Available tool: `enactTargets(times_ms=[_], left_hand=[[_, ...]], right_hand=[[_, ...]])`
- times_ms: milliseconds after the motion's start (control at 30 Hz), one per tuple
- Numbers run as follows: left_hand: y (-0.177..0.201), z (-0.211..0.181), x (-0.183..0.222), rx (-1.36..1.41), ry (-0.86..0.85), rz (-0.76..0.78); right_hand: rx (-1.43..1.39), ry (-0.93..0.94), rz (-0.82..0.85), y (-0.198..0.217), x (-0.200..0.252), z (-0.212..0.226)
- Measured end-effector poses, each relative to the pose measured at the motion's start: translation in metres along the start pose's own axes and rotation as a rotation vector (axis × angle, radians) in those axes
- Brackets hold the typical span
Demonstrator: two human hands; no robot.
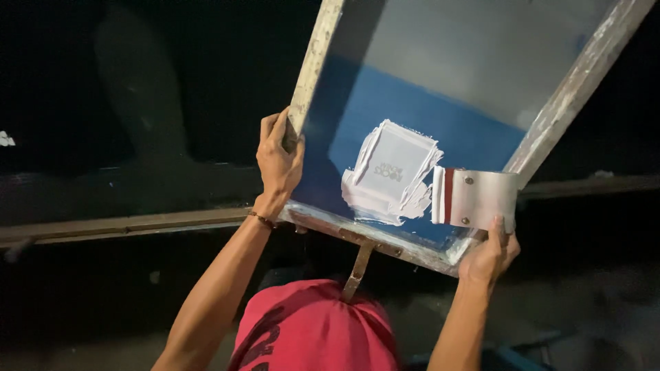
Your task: Applying ink to a screen and using a squeegee to spread it across a design for printing
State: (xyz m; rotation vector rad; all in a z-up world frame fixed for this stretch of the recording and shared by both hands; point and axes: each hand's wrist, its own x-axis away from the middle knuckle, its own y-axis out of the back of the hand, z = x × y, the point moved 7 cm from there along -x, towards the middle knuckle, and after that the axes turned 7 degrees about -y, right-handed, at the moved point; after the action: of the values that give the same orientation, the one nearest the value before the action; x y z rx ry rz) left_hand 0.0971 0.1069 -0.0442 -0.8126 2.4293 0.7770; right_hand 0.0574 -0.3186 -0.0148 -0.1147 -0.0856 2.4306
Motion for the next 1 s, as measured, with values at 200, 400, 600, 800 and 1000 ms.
enactTargets(times_ms=[200, 400, 600, 800, 1000], left_hand=[[0.002, 0.002, 0.000, -0.014, -0.016, 0.008], [-0.001, 0.007, 0.002, -0.048, -0.013, 0.026], [0.001, 0.005, 0.001, -0.016, -0.011, 0.023], [-0.002, 0.008, 0.001, -0.008, -0.024, 0.020], [-0.001, 0.007, 0.003, -0.005, -0.007, 0.016]], right_hand=[[0.012, 0.040, -0.012, -0.017, 0.014, 0.020], [-0.034, 0.010, -0.030, -0.016, 0.019, 0.018], [-0.106, -0.023, -0.092, -0.008, 0.017, 0.011], [0.036, -0.030, -0.016, 0.002, 0.003, 0.004], [-0.006, 0.030, -0.029, -0.015, 0.021, 0.026]])
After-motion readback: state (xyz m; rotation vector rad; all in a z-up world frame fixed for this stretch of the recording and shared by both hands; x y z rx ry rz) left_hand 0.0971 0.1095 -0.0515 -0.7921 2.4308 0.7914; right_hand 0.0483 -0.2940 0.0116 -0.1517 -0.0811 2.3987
